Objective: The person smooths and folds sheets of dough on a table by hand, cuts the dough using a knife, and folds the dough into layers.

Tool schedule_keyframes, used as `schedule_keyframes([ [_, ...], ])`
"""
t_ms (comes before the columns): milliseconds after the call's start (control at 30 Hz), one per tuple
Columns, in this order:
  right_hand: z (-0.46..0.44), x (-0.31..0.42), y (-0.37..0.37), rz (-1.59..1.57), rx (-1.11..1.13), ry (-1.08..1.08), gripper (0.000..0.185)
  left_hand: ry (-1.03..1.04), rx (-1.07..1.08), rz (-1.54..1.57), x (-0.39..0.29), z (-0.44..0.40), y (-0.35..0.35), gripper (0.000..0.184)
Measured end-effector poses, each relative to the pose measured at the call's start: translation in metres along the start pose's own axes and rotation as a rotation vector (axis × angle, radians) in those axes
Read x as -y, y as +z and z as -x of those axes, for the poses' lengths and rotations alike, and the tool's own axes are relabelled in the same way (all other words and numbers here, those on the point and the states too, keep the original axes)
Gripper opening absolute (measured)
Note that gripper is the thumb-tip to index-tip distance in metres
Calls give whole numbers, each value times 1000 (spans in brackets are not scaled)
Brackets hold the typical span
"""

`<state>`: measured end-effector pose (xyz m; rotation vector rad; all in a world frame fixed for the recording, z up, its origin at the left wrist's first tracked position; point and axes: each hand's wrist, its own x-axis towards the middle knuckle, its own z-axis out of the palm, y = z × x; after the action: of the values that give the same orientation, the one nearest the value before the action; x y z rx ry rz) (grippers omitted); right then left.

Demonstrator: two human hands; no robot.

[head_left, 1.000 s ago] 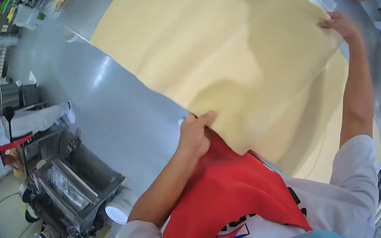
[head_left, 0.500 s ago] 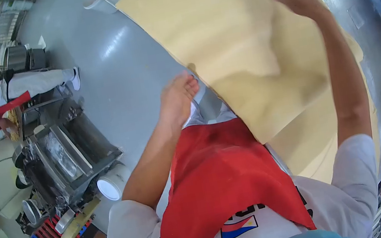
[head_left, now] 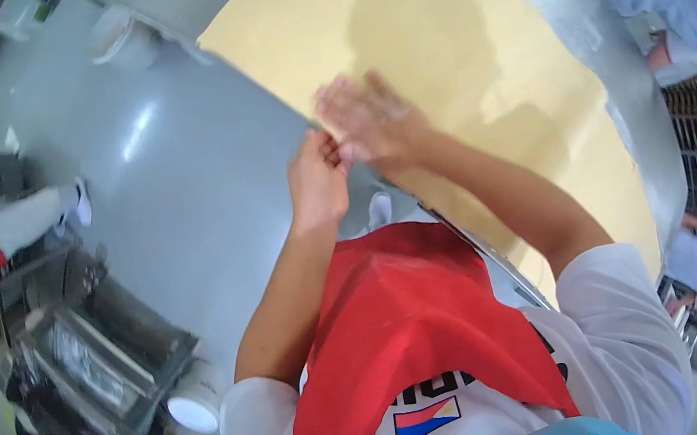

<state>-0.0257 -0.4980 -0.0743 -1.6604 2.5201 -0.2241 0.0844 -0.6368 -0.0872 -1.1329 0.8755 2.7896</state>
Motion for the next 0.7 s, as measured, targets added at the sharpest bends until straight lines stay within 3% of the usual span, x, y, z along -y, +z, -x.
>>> schedule_keyframes([
  [33, 13, 3, -2, 33, -8, 38, 65, -15, 48, -9, 0, 0, 8, 47],
  [100, 41, 2, -3, -31, 129, -61, 64, 30, -75, 22, 7, 7, 23, 39],
  [133, 51, -11, -6, -19, 127, -19, 64, 5, -42, 5, 13, 6, 33, 39],
  [233, 73, -75, -12, 98, 57, 373, 64, 77, -163, -156, 17, 15, 65, 30],
  [333, 69, -132, -32, 1, -3, 500, 62, 10, -310, -134, 22, 9, 91, 28],
  [467, 58, -231, -28, 80, -83, 524, 61, 19, -325, -113, 28, -2, 115, 40],
  [533, 56, -276, -28, 93, -80, 685, 62, 99, -272, -157, 34, -1, 102, 38],
  [667, 39, -287, -38, 92, -20, 686, 62, 32, -115, -201, 24, 15, 90, 38],
  [700, 38, -267, -35, 98, 0, 532, 62, 100, -101, -185, 32, 12, 98, 38],
])
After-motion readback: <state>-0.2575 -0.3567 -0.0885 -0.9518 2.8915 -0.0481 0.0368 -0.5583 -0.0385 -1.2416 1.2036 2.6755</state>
